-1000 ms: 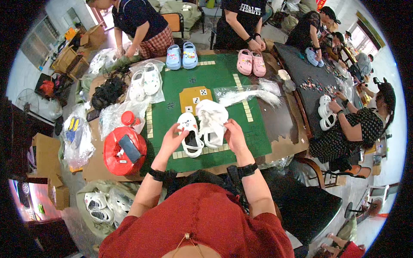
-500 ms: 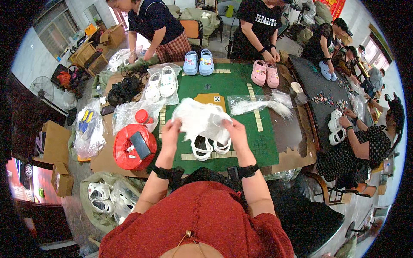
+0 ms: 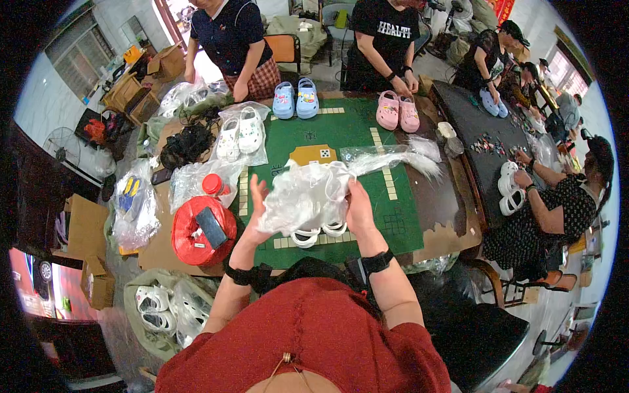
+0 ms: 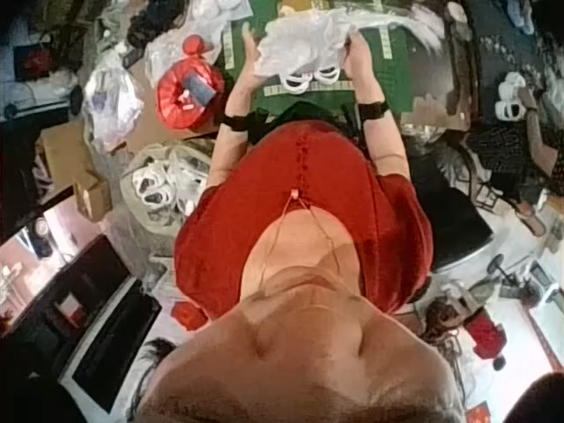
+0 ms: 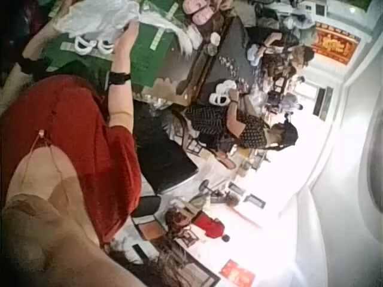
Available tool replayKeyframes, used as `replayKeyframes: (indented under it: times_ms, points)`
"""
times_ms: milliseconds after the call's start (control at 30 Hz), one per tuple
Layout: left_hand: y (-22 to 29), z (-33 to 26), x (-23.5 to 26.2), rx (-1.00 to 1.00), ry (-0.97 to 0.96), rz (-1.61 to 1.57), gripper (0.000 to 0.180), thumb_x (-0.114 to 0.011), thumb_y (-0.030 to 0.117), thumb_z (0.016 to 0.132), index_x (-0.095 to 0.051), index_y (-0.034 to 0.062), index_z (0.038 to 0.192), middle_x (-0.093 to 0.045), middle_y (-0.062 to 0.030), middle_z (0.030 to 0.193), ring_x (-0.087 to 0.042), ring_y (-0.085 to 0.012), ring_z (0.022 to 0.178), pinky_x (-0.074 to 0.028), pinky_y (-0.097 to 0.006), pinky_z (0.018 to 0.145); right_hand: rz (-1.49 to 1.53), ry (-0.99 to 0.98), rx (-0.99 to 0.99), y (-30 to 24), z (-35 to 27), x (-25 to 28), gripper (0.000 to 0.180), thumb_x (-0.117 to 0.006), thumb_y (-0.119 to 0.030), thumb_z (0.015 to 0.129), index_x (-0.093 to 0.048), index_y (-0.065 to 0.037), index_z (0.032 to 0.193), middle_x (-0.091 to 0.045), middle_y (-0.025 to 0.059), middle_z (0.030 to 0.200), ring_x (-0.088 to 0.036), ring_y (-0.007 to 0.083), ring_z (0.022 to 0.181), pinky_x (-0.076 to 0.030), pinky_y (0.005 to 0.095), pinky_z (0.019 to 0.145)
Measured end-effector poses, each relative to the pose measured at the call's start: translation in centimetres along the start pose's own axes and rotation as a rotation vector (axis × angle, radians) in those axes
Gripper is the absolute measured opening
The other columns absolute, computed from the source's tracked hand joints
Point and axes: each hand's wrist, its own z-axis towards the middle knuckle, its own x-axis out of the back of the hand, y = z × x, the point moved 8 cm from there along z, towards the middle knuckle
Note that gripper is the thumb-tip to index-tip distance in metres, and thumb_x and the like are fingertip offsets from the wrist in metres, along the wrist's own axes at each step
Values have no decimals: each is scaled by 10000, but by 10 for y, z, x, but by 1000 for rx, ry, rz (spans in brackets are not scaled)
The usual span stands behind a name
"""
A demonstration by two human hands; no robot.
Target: Checking and packing shoes into plastic bags at a manufacturing facility.
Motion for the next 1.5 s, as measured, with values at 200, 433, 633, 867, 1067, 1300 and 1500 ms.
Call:
replayKeyframes:
  times_ms: [200,433,633,867,1067,1300,1500]
  points:
    - [15,4,-9,96,80,-387,735,-610,25,790,-257,49,1434,-451,-156,1330,-489,-215,1177,-405,-331,984,-255,-142,-61,15,-18,-28,470,-510,-355,949,-471,-16,1272,-577,70,1166,-551,172,1047,-433,307,914]
    - [-82,26,102,329,349,-1388,421,-408,345,948,-485,89,1272,-487,-150,1341,-458,-320,1236,-349,-493,1051,101,-62,-131,-11,-9,18,414,-491,-253,947,-493,17,1260,-566,143,1221,-541,252,1146,-446,383,967]
    - [-34,4,23,480,127,-1375,746,-371,657,876,-358,127,1402,-387,-139,1422,-360,-332,1308,-283,-528,1079,8,30,-83,15,-3,44,422,-510,-249,946,-476,-4,1288,-565,94,1218,-559,220,1096,-447,352,940]
    - [-60,-10,35,535,255,-756,666,-533,397,903,-274,51,1409,-431,-150,1332,-432,-312,1232,-387,-480,992,-382,-147,-145,9,-31,21,514,-643,-158,839,-466,24,1286,-563,100,1215,-548,193,1103,-434,305,932]
    - [-27,3,0,182,-17,-389,759,-558,-98,692,-287,-2,1394,-468,-111,1306,-473,-214,1196,-379,-345,1008,-487,-445,-294,2,-45,-9,788,-732,-322,769,-361,26,1371,-504,102,1299,-477,180,1182,-373,311,1002]
    - [-28,33,82,321,-68,2,800,-717,-2,710,-319,9,1404,-528,-134,1235,-538,-189,1079,-457,-303,886,-330,184,-108,-23,-4,64,269,-677,-121,823,-614,40,1028,-659,92,902,-625,182,765,-516,323,680]
    - [-16,53,134,203,173,625,830,-808,216,653,-399,31,1351,-509,-194,1226,-502,-297,1106,-437,-409,887,-236,237,41,4,1,43,337,-687,-93,812,-582,41,1102,-641,91,1003,-616,177,848,-502,317,755]
